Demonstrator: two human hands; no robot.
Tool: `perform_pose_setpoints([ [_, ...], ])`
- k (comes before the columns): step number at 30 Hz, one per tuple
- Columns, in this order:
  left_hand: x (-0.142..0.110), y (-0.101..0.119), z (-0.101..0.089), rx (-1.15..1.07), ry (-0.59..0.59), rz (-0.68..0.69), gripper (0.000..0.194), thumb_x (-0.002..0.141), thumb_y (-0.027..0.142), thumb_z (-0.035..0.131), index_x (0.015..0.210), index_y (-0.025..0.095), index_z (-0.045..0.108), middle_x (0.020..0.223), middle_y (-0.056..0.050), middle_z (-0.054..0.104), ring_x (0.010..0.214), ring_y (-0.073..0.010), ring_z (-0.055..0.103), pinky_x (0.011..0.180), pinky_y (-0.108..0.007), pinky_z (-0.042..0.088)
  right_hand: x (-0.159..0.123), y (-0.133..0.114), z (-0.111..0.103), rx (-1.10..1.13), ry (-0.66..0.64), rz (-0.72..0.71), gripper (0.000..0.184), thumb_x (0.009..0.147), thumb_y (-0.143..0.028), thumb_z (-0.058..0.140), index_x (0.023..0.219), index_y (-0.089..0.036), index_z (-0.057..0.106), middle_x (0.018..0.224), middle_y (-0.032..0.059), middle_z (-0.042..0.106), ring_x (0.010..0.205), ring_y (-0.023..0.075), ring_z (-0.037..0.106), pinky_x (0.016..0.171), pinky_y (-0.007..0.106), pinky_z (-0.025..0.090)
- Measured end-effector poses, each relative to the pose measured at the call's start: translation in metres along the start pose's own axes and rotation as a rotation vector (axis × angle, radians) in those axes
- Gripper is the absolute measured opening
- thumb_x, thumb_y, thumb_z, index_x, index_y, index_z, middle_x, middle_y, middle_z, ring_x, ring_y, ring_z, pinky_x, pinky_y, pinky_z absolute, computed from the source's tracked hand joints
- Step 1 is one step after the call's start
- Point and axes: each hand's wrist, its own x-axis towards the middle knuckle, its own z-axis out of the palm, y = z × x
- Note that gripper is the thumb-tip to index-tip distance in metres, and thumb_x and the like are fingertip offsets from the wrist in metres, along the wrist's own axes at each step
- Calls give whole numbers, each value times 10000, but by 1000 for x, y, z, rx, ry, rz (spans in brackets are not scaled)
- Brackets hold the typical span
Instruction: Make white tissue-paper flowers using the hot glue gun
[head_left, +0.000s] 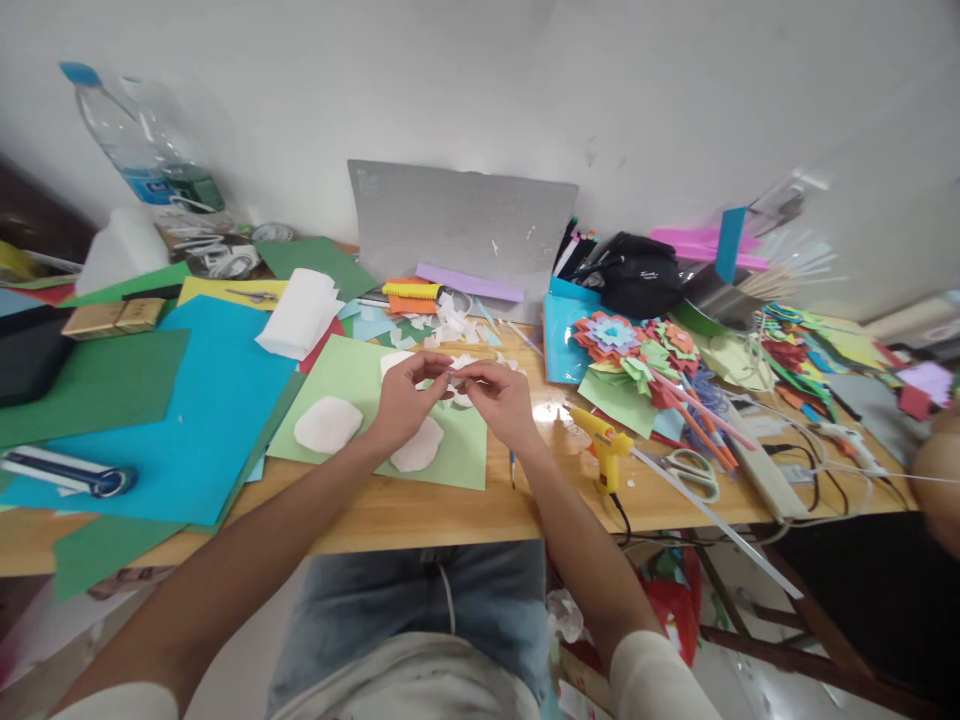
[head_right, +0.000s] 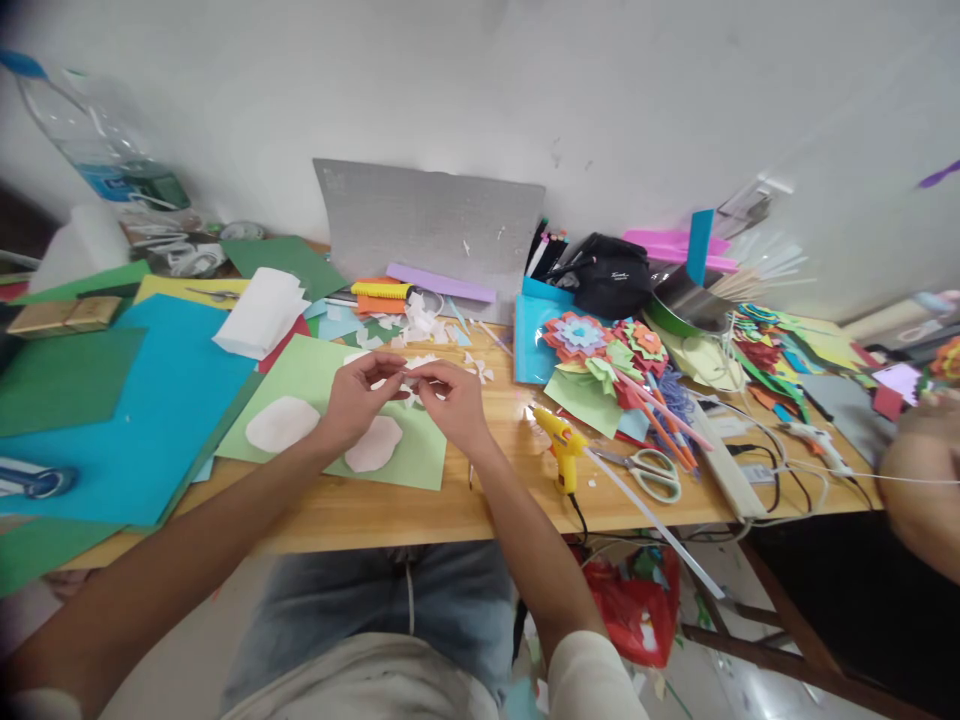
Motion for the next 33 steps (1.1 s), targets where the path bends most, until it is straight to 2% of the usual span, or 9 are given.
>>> perform_pose_setpoints([
  [7, 1, -3, -2, 12, -15, 11, 291, 751, 331, 711, 974, 153, 655, 843, -47, 665, 831, -184, 656, 702, -352, 624, -1, 1, 1, 7, -20, 17, 197, 811, -196, 542, 886, -225, 722, 910, 42, 690, 805, 154, 666, 709, 286, 569],
  [11, 1, -2, -2, 17, -5, 5, 297, 736, 317, 721, 974, 153, 653, 817, -43, 665, 804, -178, 656, 690, -350, 623, -1, 0, 2, 38, 11, 32, 187, 823, -212, 542, 927, -226, 696, 898, 31, 677, 783, 143, 660, 723, 293, 574],
  [15, 0, -1, 0, 35, 31, 2, 274, 733, 318, 714, 949, 158, 659, 819, -38, 655, 797, -170, 642, 673, -342, 626, -1, 0, 2, 96, 33, 61, 185, 829, -253, 555, 980, -227, 660, 863, 16, 647, 742, 131, 654, 721, 297, 580],
  [25, -1, -3, 0, 65, 20, 31, 262, 754, 320, 700, 958, 160, 661, 840, -42, 660, 811, -171, 644, 681, -333, 624, 0, 1, 2, 134, 54, 174, 258, 773, -411, 689, 933, -211, 666, 857, 27, 666, 755, 148, 652, 646, 277, 585],
  [33, -1, -7, -1, 92, -9, 47, 332, 756, 320, 698, 1048, 171, 645, 847, -48, 684, 795, -173, 665, 720, -325, 599, 1, 3, 4, 86, 38, 162, 183, 770, -359, 690, 866, -205, 674, 782, 16, 678, 667, 141, 656, 648, 281, 566],
])
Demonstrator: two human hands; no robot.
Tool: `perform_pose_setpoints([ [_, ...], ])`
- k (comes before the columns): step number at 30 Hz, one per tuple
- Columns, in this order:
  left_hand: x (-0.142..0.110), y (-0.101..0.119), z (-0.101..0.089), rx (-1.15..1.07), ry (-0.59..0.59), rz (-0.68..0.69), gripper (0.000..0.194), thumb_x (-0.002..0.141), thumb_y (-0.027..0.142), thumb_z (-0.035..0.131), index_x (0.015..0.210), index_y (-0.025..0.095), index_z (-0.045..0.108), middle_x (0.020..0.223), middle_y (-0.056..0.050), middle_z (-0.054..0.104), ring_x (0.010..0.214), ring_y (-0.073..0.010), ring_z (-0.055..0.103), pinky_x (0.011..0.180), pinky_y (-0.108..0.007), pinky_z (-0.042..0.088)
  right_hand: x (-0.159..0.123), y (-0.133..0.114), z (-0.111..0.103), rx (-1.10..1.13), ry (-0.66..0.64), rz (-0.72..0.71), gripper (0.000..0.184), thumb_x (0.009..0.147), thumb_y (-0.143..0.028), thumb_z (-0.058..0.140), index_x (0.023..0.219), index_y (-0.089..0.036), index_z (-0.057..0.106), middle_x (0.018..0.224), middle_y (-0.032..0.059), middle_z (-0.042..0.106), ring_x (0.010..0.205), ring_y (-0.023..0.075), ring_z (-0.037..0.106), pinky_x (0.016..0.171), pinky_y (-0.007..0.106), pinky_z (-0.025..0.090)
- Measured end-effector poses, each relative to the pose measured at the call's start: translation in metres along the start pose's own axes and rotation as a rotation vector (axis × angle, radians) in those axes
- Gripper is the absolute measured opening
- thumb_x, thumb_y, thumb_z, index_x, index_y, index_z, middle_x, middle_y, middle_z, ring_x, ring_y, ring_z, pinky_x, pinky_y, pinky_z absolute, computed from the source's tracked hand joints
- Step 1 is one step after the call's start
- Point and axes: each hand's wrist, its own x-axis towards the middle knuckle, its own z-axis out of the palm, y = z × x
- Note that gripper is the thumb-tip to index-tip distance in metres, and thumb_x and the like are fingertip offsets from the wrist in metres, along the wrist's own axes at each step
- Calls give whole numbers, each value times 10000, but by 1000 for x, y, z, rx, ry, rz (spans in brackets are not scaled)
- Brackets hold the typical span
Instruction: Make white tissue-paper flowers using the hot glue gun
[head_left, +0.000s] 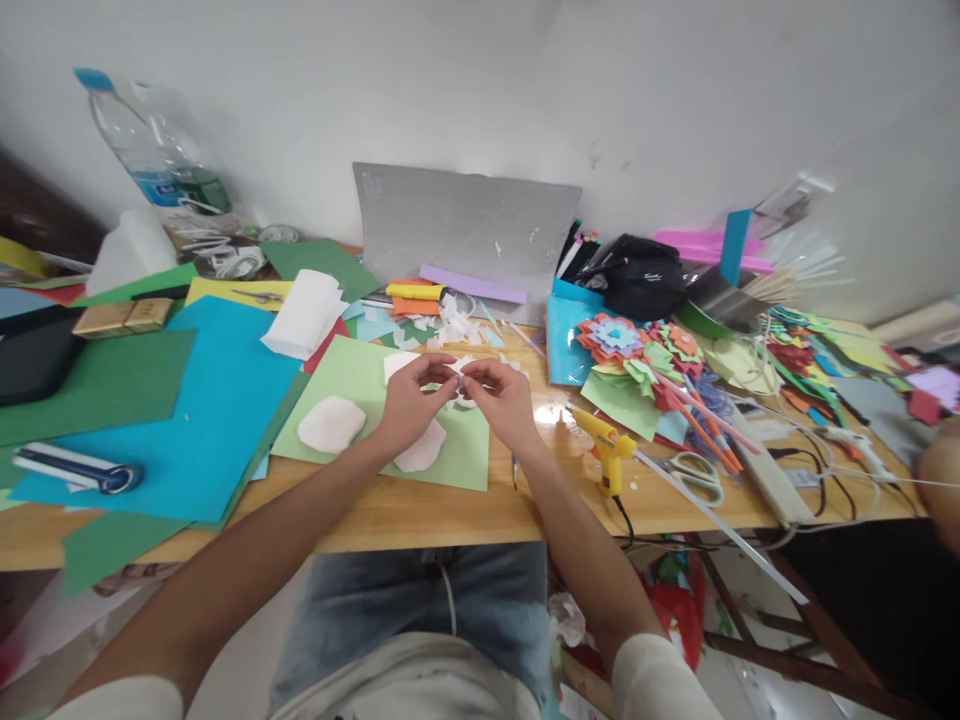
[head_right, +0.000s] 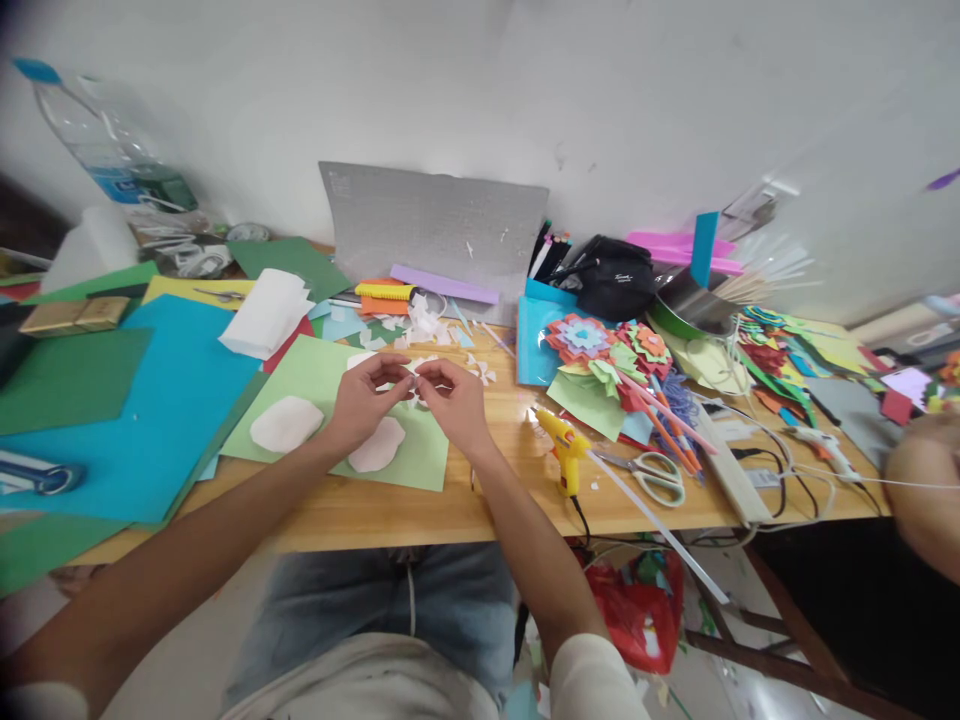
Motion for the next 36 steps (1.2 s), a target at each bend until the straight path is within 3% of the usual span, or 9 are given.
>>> perform_pose_setpoints([
  [8, 1, -2, -1, 30, 23, 0, 298, 749, 279, 700, 1024, 178, 644, 851, -35, 677, 811, -158, 659, 757, -301, 566, -2, -6, -1, 146, -21, 40, 193, 798, -388, 640, 879, -213, 647, 777, 17, 691, 718, 153, 672, 692, 310, 579],
  [14, 2, 0, -1, -136, 4, -40, 307, 777, 346, 690, 1024, 171, 639, 861, -43, 688, 838, -187, 672, 796, -370, 582, -3, -8, -3, 136, -14, 12, 158, 814, -359, 618, 858, -212, 655, 849, 30, 705, 736, 155, 680, 694, 304, 571],
  [19, 3, 1, -1, -118, 30, -65, 328, 724, 331, 754, 985, 158, 659, 849, -50, 691, 826, -188, 666, 764, -363, 590, -3, -8, -4, 142, 2, -13, 161, 831, -352, 602, 872, -207, 656, 847, 26, 700, 698, 139, 668, 670, 289, 564],
  [23, 4, 2, 0, -153, 46, -113, 301, 707, 322, 767, 938, 156, 668, 794, -36, 689, 795, -178, 661, 740, -357, 597, 0, -5, -6, 25, 88, 1, 199, 785, -371, 656, 879, -196, 672, 817, 25, 696, 666, 132, 643, 611, 262, 544],
  [28, 3, 0, 0, -111, 43, -136, 315, 695, 320, 776, 937, 150, 668, 785, -55, 722, 757, -177, 676, 765, -358, 583, 2, 1, -7, -146, 24, 19, 197, 761, -372, 683, 812, -186, 722, 770, 33, 707, 672, 149, 635, 598, 256, 515],
  [33, 3, 1, 1, -130, 60, -183, 345, 681, 329, 783, 940, 141, 655, 759, -54, 719, 720, -177, 677, 764, -374, 585, 1, -2, -6, -226, 48, 14, 159, 775, -325, 651, 745, -177, 703, 707, 21, 691, 622, 135, 612, 621, 255, 495],
  [36, 3, 4, 1, -158, 0, -190, 398, 714, 364, 756, 1029, 152, 634, 822, -53, 715, 785, -181, 679, 773, -377, 589, 1, -4, -5, -225, 43, -1, 168, 792, -326, 621, 751, -175, 683, 708, 17, 679, 618, 127, 597, 614, 248, 482],
])
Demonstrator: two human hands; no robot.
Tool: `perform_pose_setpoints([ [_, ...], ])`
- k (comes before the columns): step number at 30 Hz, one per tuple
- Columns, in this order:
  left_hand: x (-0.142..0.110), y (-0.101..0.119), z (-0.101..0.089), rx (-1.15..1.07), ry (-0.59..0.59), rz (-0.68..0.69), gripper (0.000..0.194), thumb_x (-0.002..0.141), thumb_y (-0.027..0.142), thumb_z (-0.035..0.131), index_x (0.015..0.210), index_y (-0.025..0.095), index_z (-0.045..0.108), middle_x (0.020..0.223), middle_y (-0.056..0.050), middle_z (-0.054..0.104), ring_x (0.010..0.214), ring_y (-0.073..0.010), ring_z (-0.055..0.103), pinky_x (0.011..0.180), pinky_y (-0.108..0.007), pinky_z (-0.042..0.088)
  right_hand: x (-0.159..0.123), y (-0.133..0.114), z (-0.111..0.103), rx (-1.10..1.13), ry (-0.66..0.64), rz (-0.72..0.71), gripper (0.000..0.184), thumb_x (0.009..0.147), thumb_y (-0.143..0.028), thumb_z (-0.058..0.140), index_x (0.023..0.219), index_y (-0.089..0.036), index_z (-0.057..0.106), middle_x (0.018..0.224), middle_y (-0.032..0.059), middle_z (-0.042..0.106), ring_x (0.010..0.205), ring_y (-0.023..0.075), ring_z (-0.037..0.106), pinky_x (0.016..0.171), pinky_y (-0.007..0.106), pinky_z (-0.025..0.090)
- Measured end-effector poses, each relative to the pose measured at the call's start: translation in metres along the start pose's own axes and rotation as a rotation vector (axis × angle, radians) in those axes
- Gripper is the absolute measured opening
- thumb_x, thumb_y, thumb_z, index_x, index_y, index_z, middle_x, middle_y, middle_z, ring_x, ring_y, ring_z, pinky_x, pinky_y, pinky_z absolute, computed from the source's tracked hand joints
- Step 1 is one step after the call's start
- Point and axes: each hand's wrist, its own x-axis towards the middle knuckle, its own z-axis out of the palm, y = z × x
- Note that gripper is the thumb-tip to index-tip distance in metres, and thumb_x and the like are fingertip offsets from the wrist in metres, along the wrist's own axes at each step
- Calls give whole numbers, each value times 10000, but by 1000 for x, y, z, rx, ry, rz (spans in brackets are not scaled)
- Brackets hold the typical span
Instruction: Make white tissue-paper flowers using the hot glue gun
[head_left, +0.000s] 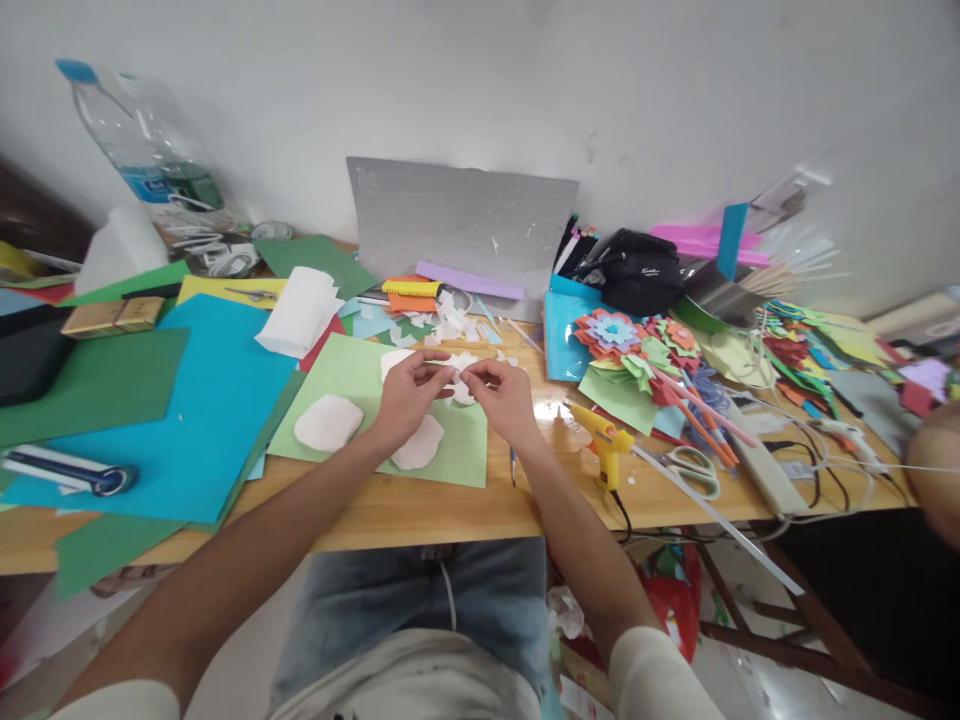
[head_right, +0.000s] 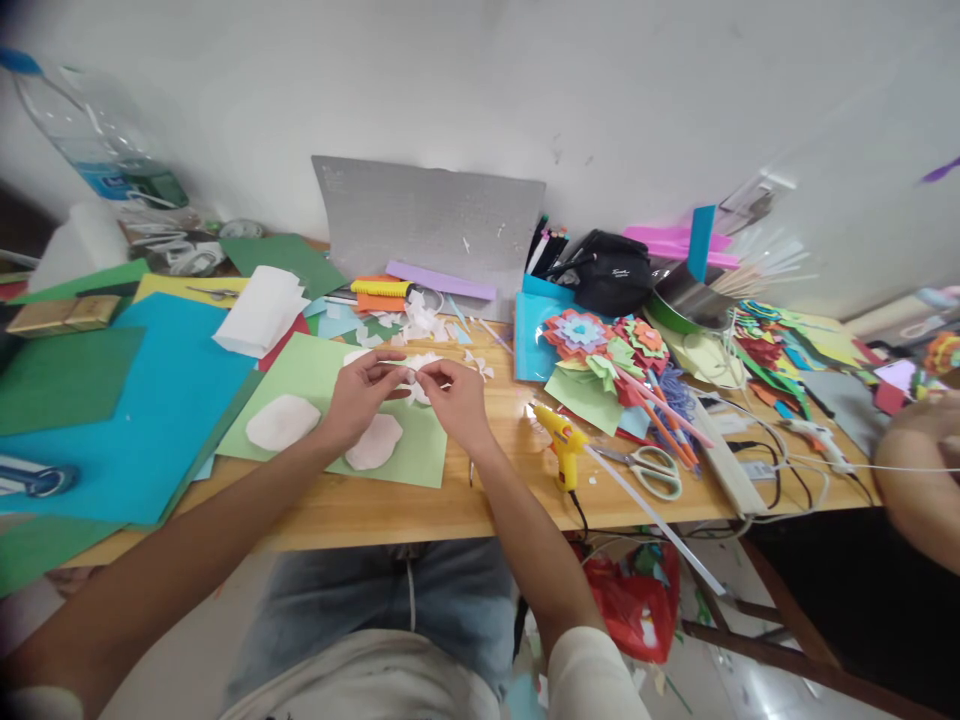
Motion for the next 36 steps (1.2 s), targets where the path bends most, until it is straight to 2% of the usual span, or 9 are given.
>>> perform_pose_setpoints([
  [4, -1, 1, 1, 15, -82, 6, 450, 710, 345, 760, 1095, 169, 608, 815, -29, 691, 799, -168, 671, 764, -354, 591, 1, 2, -1, 53, -1, -6, 165, 795, -329, 614, 757, -176, 661, 697, 10, 659, 611, 120, 577, 601, 242, 471],
  [13, 0, -4, 2, 55, -67, 61, 355, 728, 313, 738, 1023, 160, 614, 771, -22, 670, 735, -149, 647, 724, -323, 582, 4, 8, 0, 149, -28, 30, 203, 769, -389, 644, 746, -187, 648, 646, -9, 611, 571, 115, 544, 549, 236, 449],
  [15, 1, -3, 1, 64, -64, 59, 359, 732, 320, 734, 1032, 162, 617, 770, -20, 669, 715, -144, 640, 730, -324, 576, 8, 10, -8, 162, 36, 29, 216, 765, -401, 640, 758, -185, 644, 629, -16, 592, 560, 113, 530, 546, 237, 443],
  [17, 2, -3, -1, 71, -33, 53, 351, 736, 334, 728, 1023, 161, 626, 759, -17, 661, 698, -141, 632, 723, -318, 567, 14, 13, -22, 130, 179, 26, 235, 769, -413, 622, 781, -180, 644, 615, -25, 575, 551, 109, 511, 550, 237, 433],
  [19, 5, -3, -3, 90, 11, 59, 317, 753, 360, 708, 989, 159, 642, 756, -19, 652, 696, -143, 626, 706, -305, 554, 20, 17, -40, 25, 333, 28, 255, 774, -415, 598, 798, -168, 654, 620, -20, 583, 555, 110, 500, 560, 239, 420],
  [21, 8, -2, -7, 142, 42, 87, 279, 790, 389, 663, 948, 159, 656, 744, -20, 640, 687, -142, 613, 675, -282, 528, 24, 22, -56, -129, 409, 59, 253, 766, -390, 588, 783, -153, 674, 636, -2, 614, 574, 121, 511, 583, 248, 414],
  [25, 15, 4, -17, 450, 132, 220, 261, 866, 400, 557, 909, 170, 674, 683, -6, 607, 618, -131, 541, 607, -255, 439, 27, 31, -72, -452, 340, 185, 207, 749, -297, 574, 716, -150, 715, 642, 23, 667, 615, 151, 554, 619, 262, 399],
  [30, 27, 13, -37, 922, 227, 408, 255, 892, 326, 487, 923, 170, 687, 748, -37, 635, 668, -164, 542, 686, -292, 420, 26, 40, -69, -651, 205, 261, 195, 747, -244, 568, 742, -190, 756, 731, 37, 724, 697, 173, 617, 649, 258, 412],
  [36, 43, 17, -66, 1239, 231, 342, 313, 892, 249, 412, 1050, 150, 664, 907, -118, 619, 870, -259, 572, 826, -368, 433, 23, 36, -66, -816, 109, 382, 201, 791, -249, 570, 782, -195, 763, 814, 97, 738, 770, 226, 656, 696, 296, 456],
])
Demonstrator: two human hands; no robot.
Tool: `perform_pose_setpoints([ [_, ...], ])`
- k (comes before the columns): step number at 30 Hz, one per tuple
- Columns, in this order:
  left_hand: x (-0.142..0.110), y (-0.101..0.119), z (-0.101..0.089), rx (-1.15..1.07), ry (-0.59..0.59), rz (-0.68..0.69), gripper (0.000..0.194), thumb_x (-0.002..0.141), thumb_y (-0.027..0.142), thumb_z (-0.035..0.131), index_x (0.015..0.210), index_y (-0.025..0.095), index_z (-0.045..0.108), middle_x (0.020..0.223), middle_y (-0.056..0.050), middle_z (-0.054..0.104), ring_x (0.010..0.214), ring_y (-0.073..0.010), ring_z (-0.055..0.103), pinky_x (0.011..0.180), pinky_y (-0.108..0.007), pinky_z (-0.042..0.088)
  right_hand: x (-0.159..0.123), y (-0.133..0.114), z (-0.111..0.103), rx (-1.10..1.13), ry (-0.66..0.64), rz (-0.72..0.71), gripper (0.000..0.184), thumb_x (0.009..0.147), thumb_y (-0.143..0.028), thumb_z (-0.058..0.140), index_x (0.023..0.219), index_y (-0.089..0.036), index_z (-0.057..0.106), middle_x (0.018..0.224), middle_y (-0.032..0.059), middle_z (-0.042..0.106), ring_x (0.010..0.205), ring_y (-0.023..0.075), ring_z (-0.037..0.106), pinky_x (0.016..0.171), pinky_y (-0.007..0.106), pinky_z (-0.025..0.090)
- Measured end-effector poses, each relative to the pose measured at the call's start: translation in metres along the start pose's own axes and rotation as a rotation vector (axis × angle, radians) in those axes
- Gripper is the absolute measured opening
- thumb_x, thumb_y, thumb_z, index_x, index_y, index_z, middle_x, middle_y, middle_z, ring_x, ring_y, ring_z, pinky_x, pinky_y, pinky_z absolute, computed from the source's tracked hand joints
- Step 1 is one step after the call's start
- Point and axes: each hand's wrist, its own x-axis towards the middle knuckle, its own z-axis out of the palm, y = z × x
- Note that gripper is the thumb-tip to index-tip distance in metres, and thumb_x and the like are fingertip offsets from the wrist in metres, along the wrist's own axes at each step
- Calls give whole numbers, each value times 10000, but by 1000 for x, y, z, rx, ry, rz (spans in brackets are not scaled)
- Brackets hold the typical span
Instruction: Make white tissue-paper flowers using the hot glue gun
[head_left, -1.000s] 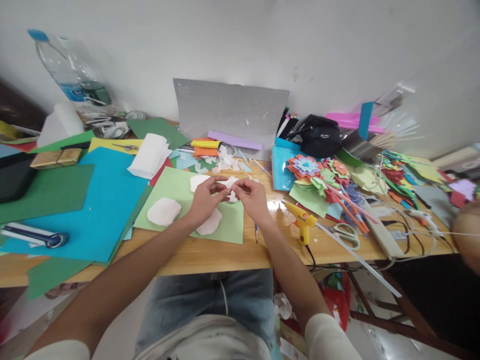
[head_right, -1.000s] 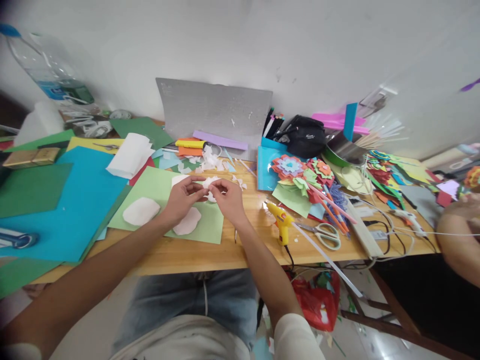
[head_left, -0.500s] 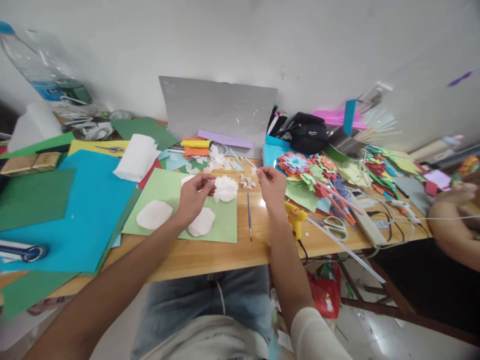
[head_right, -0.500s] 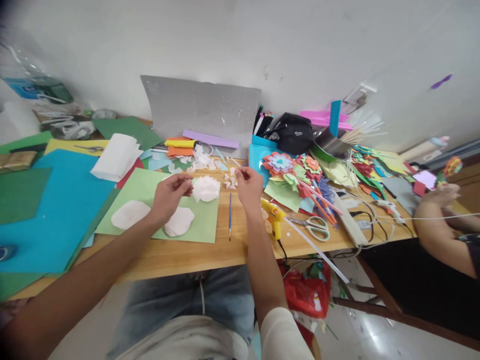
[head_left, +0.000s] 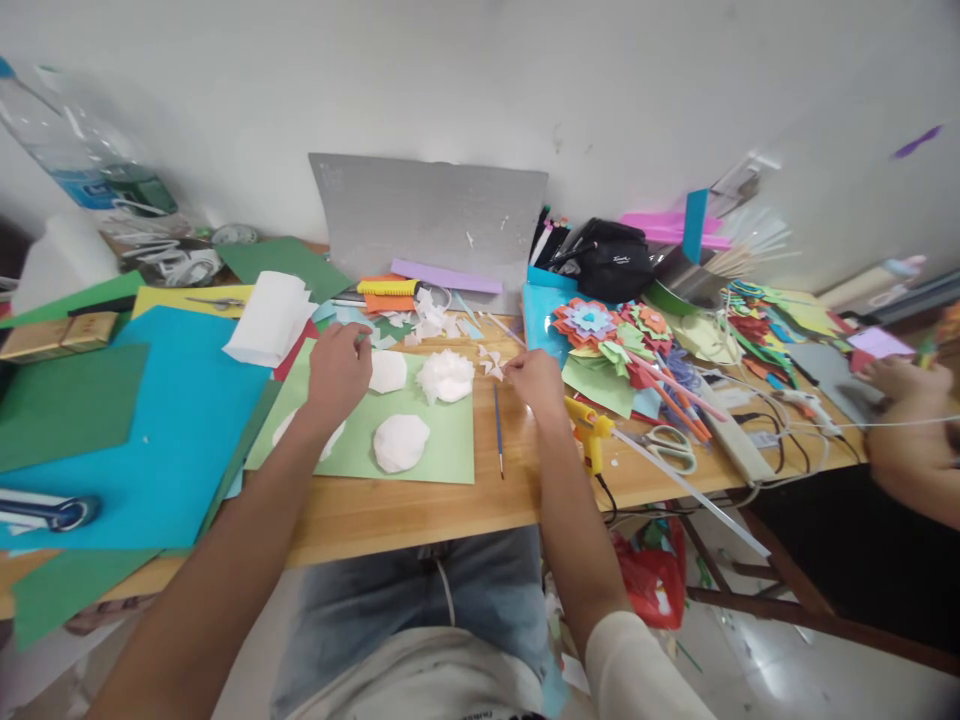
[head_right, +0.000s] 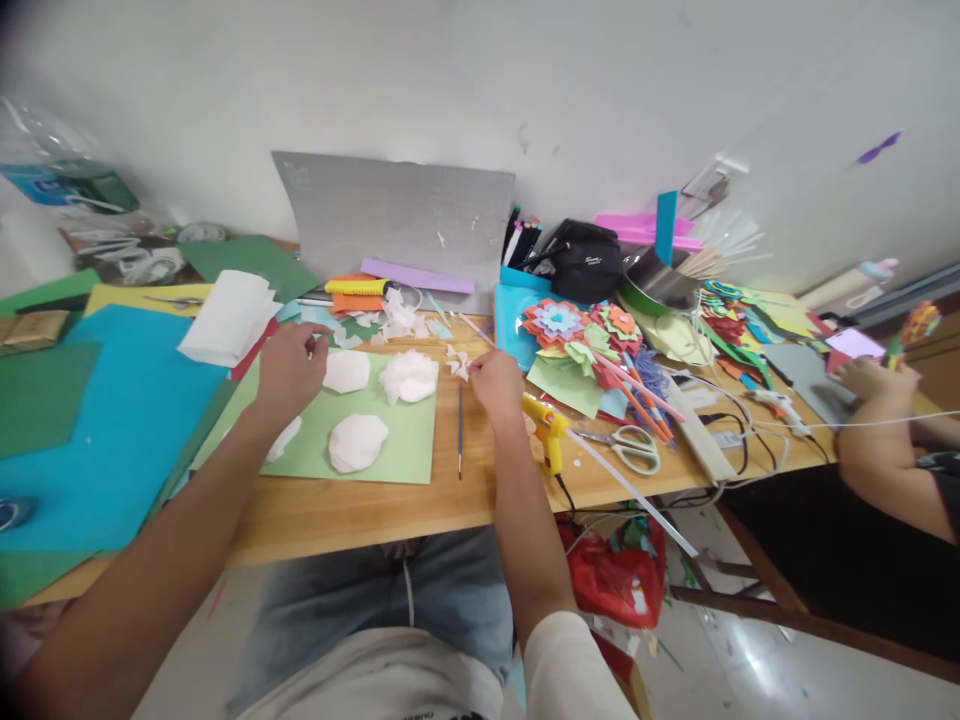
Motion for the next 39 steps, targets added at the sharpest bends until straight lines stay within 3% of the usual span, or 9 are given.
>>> perform_pose_setpoints([
  [6, 19, -12, -4, 158, -159, 53, 349, 867, 191, 381, 1006, 142, 698, 1028, -179, 595, 1021, -315, 540, 917, -420, 409, -3, -7, -4, -114, 75, 93, 354, 909, -368, 484, 881, -119, 733, 872, 204, 704, 837, 308, 664, 732, 375, 471],
  [16, 57, -6, 26, 303, -375, 148, 260, 810, 238, 508, 949, 145, 707, 970, -193, 657, 978, -341, 578, 787, -408, 442, -4, -7, -6, -100, 144, 65, 268, 867, -220, 460, 865, -197, 727, 866, 116, 719, 860, 263, 651, 712, 320, 437],
  [22, 62, -5, 34, 265, -374, 164, 239, 806, 196, 486, 870, 124, 705, 963, -208, 629, 987, -352, 557, 813, -425, 438, -4, -9, -7, -28, 255, 70, 284, 897, -295, 458, 996, -202, 707, 908, 100, 726, 880, 247, 642, 745, 314, 435],
  [29, 67, -10, 33, 165, -308, 182, 251, 841, 180, 413, 872, 132, 657, 971, -175, 623, 961, -290, 550, 885, -394, 408, -5, -11, -7, -28, 283, 42, 310, 907, -298, 431, 989, -182, 707, 909, 113, 725, 902, 252, 645, 773, 317, 432],
  [34, 65, -1, 13, -20, -223, 89, 166, 831, 211, 463, 817, 180, 625, 923, -115, 673, 880, -250, 582, 813, -340, 420, -6, -11, -5, -26, 277, 30, 302, 906, -319, 439, 954, -192, 709, 895, 109, 727, 880, 255, 651, 752, 316, 439],
  [39, 48, 25, -13, -208, -142, 18, 159, 855, 241, 481, 848, 192, 632, 835, -70, 679, 757, -227, 585, 709, -323, 404, -10, -18, -9, 89, 304, -18, 270, 883, -316, 479, 888, -180, 712, 873, 104, 728, 849, 245, 657, 779, 335, 460],
])
